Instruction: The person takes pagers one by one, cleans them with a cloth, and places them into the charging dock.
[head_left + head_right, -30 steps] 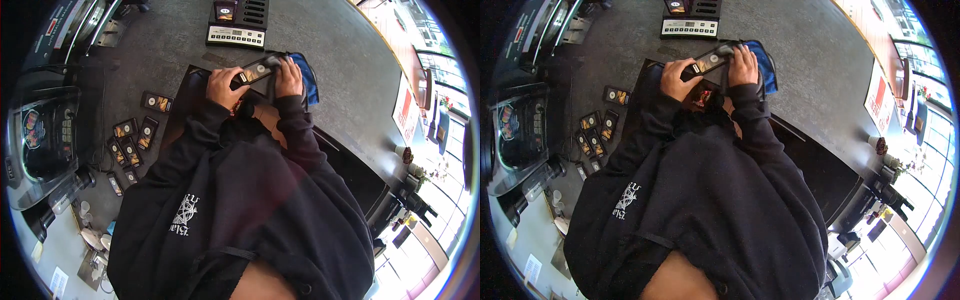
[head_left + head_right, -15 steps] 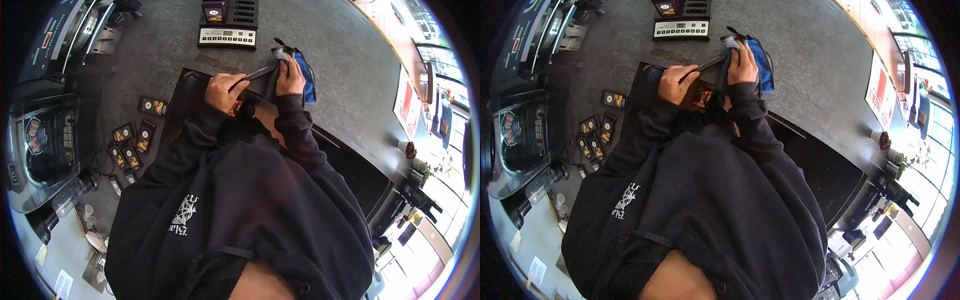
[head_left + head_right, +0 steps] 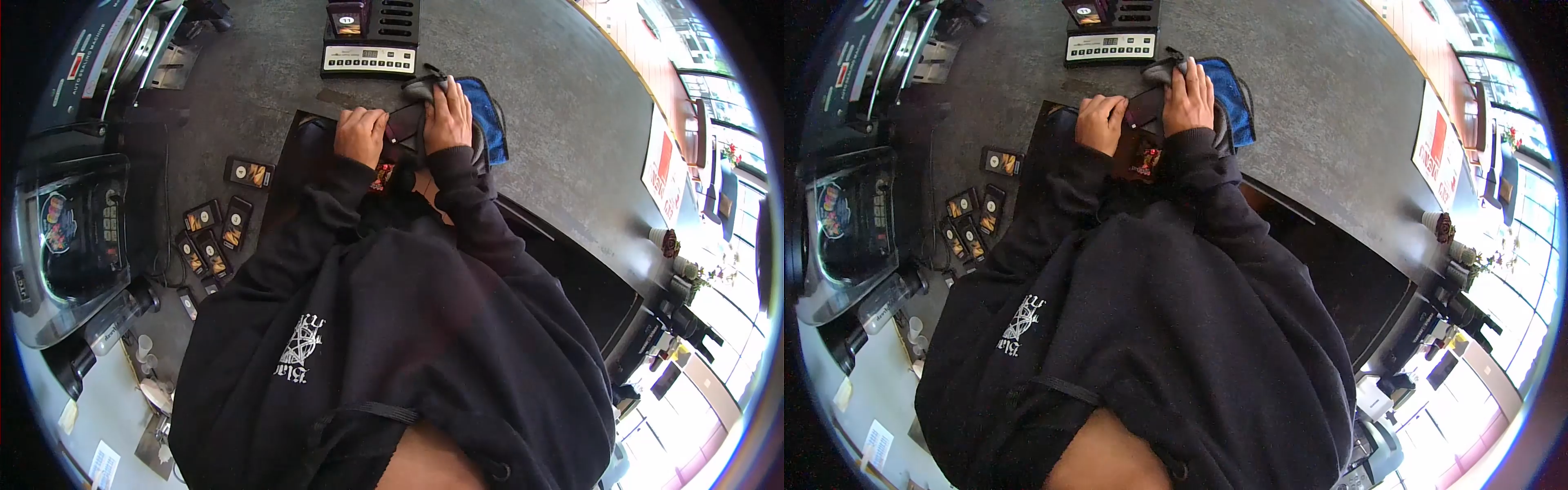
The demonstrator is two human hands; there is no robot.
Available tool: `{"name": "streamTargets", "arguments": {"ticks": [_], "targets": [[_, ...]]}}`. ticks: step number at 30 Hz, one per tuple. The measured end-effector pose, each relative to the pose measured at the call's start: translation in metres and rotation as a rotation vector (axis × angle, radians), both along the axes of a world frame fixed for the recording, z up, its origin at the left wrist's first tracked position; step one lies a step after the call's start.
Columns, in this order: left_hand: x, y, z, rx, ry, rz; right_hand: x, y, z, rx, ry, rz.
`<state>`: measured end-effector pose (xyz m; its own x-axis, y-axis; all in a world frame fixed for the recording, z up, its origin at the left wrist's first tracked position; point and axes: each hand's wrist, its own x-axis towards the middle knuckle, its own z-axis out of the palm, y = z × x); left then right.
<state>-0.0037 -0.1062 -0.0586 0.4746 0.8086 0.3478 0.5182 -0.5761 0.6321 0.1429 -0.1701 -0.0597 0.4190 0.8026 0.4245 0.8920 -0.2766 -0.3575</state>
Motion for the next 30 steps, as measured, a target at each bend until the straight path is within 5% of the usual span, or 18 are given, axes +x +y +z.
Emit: {"name": "streamTargets", "arguments": {"ticks": [14, 30], "targets": [[-0.024, -0.003, -0.002, -0.183, -0.092, -0.168, -0.023, -0.009, 0.012, -0.167, -0.132, 0.019], [-0.020, -0.002, -0.004, -0.354, -0.297, -0.092, -0.018, -0.034, 0.022, -0.190, -0.006, 0.568]]}}
